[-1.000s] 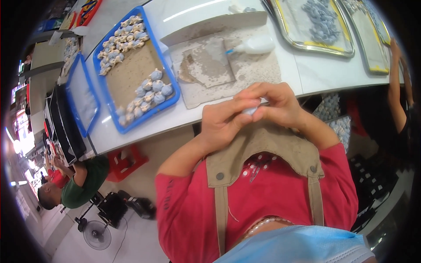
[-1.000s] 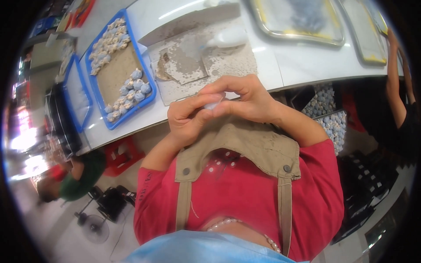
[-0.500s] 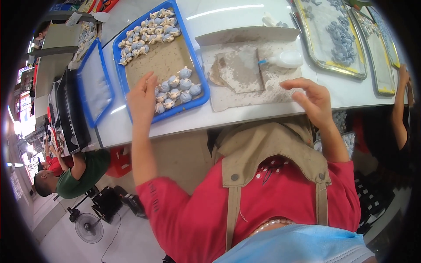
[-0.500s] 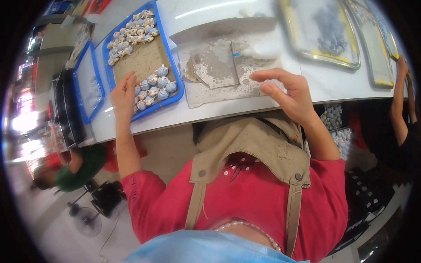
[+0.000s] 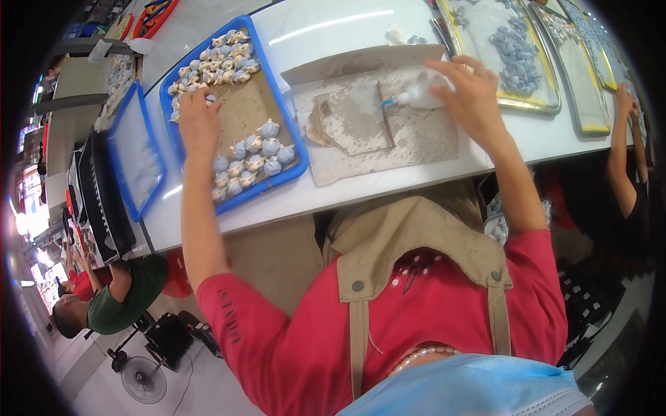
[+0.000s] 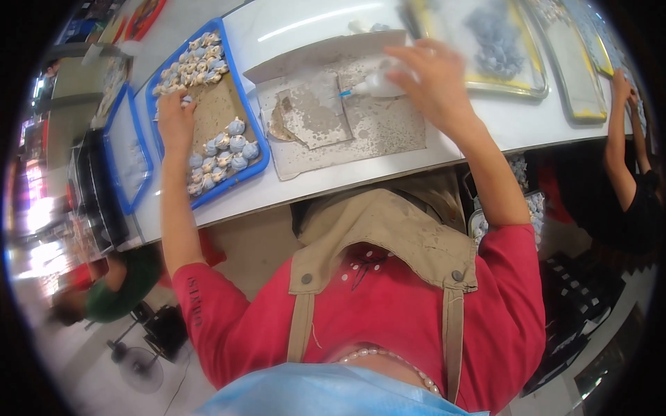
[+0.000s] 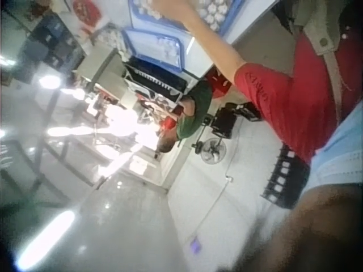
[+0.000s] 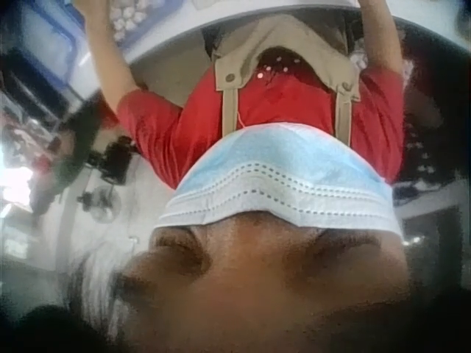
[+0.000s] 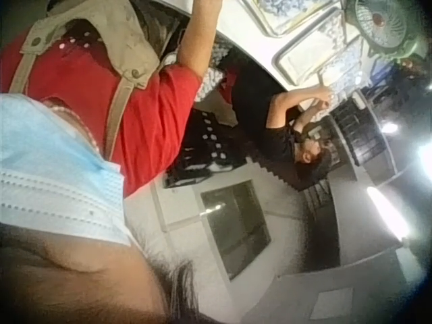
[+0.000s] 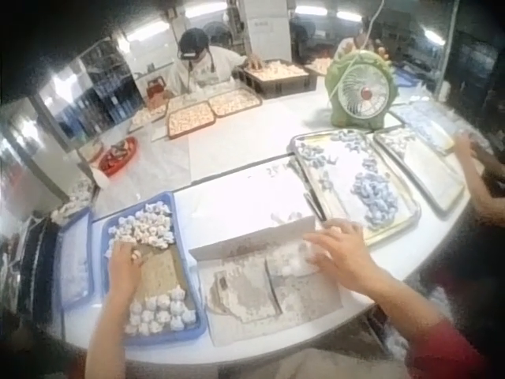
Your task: The person assembles figurines by gluing small white components onto blue bases with a glue bottle.
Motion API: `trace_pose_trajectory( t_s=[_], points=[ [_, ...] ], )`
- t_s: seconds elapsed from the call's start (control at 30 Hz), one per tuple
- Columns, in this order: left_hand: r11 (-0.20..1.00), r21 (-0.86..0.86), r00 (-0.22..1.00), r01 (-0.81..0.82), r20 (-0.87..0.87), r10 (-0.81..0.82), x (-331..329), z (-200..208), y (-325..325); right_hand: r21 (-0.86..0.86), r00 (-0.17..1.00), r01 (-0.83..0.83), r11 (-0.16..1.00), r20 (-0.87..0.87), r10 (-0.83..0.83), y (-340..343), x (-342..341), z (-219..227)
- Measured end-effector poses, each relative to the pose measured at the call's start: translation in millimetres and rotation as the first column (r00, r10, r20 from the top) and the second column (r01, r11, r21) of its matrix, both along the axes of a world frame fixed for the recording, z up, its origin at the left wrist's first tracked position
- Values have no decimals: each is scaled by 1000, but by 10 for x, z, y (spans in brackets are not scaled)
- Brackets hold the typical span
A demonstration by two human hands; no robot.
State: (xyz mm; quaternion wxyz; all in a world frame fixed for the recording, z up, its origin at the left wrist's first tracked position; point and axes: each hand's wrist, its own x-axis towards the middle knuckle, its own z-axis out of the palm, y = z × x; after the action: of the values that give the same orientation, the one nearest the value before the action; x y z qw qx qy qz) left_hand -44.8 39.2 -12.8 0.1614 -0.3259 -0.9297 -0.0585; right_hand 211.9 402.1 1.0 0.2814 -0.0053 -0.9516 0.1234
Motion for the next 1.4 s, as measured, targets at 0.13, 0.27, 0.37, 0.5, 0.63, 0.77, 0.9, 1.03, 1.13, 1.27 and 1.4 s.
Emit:
trace_pose_trajectory(
  t_s=[0.13, 0.27, 0.37, 0.5, 0.63, 0.77, 0.9, 1.03, 1.13, 1.27, 1.4],
  points=[
    [972, 214, 993, -94, 88, 76, 135, 93, 35, -151, 982, 12, 988, 189, 17, -92, 172, -16],
    [451, 864, 835, -225, 410, -368, 820, 327, 490, -233, 979, 7, 972, 198, 40, -155, 342, -106],
    [452, 778, 431, -436, 622, -654, 1523, 402, 781, -442, 993, 39, 896, 120, 16, -148, 482, -80],
    [490, 619, 85, -613, 668, -739, 2180, 195, 1132, -905, 985, 170, 390, 162, -54, -275, 655, 28],
    [380, 579, 78, -721, 613, -786, 2475, 101, 1255, -850, 992, 105, 517, 125, 3, -260, 784, 166],
    [433, 578, 103, -692, 673, -733, 2550, 117, 1276, -582, 996, -63, 811, 15, 87, -240, 805, 331],
    [407, 645, 143, -647, 627, -765, 2578, 41, 1229, -461, 996, -66, 885, 18, 83, -356, 796, 432],
    [376, 648, 175, -663, 622, -763, 2605, 33, 1192, -434, 993, -96, 896, 16, 114, -430, 781, 447],
    [385, 650, 178, -655, 628, -758, 2606, 38, 1175, -399, 989, -133, 907, 8, 148, -459, 774, 443],
    [388, 652, 172, -652, 625, -761, 2612, 36, 1184, -376, 983, -165, 912, 17, 185, -478, 758, 466],
    [390, 659, 187, -643, 630, -754, 2612, 56, 1169, -346, 987, -143, 927, 17, 158, -482, 758, 445]
  ],
)
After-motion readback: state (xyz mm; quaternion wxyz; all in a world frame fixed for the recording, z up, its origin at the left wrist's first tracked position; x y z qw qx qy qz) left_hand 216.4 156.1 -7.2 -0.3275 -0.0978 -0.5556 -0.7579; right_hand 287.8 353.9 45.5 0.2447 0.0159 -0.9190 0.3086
